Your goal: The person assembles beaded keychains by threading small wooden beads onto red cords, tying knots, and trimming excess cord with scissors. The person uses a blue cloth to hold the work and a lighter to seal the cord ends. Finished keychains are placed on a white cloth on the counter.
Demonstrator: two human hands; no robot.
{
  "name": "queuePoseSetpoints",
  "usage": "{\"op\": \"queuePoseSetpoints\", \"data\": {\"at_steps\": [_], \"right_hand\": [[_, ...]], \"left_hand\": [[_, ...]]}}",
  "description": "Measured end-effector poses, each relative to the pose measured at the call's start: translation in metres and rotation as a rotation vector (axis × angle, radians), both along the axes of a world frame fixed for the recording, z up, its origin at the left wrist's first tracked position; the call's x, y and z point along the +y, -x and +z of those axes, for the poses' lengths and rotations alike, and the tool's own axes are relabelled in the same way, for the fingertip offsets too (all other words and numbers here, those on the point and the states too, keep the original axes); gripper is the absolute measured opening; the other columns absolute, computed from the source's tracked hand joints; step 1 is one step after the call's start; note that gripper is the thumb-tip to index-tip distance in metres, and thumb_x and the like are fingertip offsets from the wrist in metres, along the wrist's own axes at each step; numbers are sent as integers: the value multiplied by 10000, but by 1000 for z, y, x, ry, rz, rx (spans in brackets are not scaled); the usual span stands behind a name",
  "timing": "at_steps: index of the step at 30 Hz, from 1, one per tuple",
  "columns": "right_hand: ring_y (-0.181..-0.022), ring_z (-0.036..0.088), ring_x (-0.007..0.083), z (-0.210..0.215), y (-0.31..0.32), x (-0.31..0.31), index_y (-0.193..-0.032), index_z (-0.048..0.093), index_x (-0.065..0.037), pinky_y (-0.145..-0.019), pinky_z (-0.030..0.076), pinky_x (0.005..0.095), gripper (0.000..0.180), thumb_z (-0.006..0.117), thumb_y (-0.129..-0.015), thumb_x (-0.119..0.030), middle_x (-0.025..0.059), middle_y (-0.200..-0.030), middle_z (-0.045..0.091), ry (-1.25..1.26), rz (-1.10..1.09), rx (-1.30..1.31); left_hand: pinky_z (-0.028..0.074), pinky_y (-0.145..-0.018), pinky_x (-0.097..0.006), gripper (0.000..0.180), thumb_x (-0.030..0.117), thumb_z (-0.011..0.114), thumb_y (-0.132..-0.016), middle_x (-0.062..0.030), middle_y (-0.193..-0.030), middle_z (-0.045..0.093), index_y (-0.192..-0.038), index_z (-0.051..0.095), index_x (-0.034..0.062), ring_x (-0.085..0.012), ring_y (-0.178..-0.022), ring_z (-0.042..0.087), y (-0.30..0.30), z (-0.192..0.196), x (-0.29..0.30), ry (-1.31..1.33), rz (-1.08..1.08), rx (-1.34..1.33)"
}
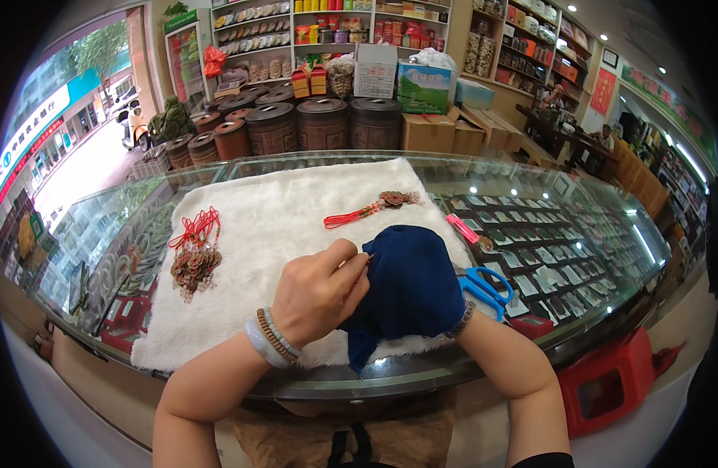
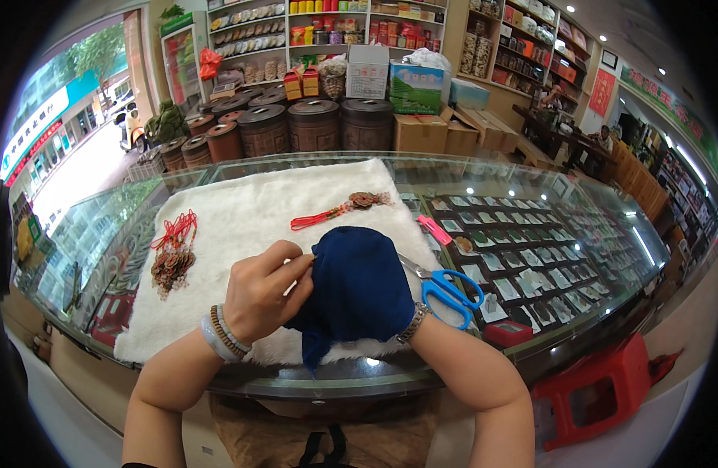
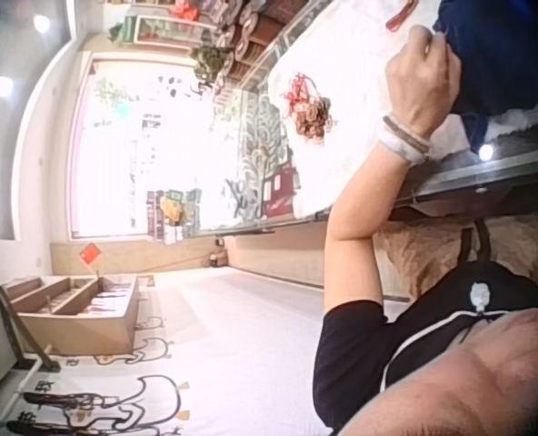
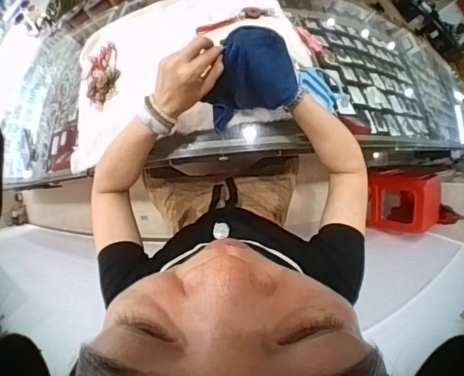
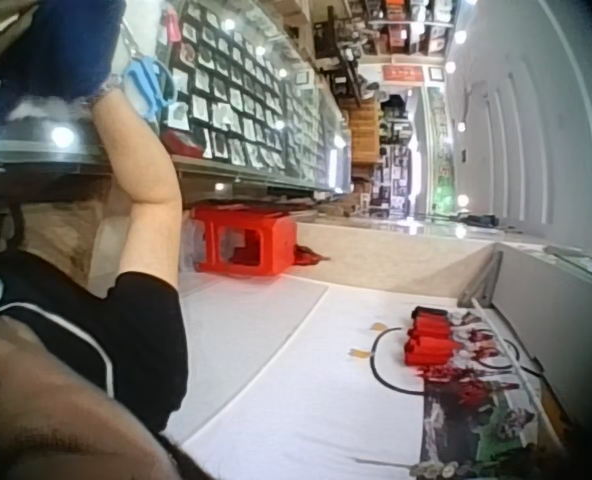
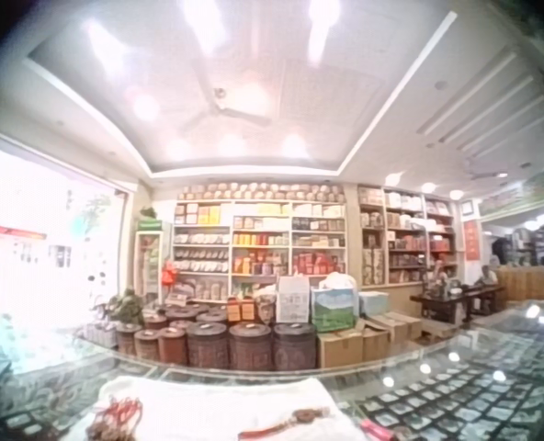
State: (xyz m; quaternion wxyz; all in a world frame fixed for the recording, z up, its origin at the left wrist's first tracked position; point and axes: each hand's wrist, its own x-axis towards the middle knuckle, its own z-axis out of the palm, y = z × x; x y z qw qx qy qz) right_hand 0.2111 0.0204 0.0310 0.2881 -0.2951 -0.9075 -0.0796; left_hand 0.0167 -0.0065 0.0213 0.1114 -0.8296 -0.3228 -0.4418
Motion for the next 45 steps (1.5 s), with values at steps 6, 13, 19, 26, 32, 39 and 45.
{"op": "queuePoseSetpoints", "data": {"at_steps": [6, 13, 19, 26, 32, 39, 45], "right_hand": [[-845, 654, 334, 6, -4, 8, -854, 656, -61, -744, 508, 423, 223, 757, -775, -244, 140, -834, 651, 79, 4, 40], [-847, 660, 303, 12, -5, 8, -845, 686, -112, -767, 528, 402, 214, 788, -758, -279, 80, -855, 682, 102, 103, -3], [-860, 668, 283, 3, 1, 11, -791, 678, -154, -760, 536, 394, 180, 801, -735, -274, 45, -872, 702, 14, 234, 158], [-873, 668, 297, -3, 2, 9, -822, 658, -145, -778, 533, 399, 195, 806, -720, -220, 54, -881, 702, 21, 203, 212], [-851, 658, 299, -2, 0, 11, -818, 652, -125, -765, 527, 405, 185, 791, -731, -211, 67, -859, 688, 57, 165, 152], [-831, 648, 301, -1, -4, 11, -818, 656, -117, -759, 517, 400, 156, 770, -753, -202, 70, -842, 677, 51, 168, 124], [-823, 645, 299, 2, 0, 7, -798, 652, -115, -744, 512, 402, 160, 770, -746, -210, 72, -822, 671, 23, 146, 127]], "left_hand": [[553, -597, -330, 175, 41, 743, -845, -64, -939, 676, -1020, 736, 43, -225, -676, 694, 7, 6, 10, 54, 4, -57], [566, -618, -327, 163, 14, 734, -843, -78, -941, 699, -1004, 748, 38, -234, -697, 706, 8, 6, 11, 67, 30, -23], [561, -628, -339, 143, 53, 737, -858, -85, -935, 694, -999, 736, 24, -263, -696, 694, 3, 0, 12, 173, -19, -201], [533, -606, -259, 190, -26, 709, -868, -85, -941, 712, -1052, 758, -24, -153, -667, 666, 4, -1, 15, 207, -111, -235], [558, -618, -328, 180, 43, 733, -873, -86, -956, 692, -1047, 739, 1, -237, -684, 696, 5, 0, 13, 199, -86, -186], [563, -621, -338, 195, 67, 721, -896, -78, -992, 676, -1077, 721, -4, -237, -696, 697, 5, 3, 8, 118, -51, -48], [558, -611, -334, 205, 61, 734, -879, -78, -994, 666, -1072, 719, -4, -232, -684, 693, 6, 4, 7, 83, -27, -5]]}}
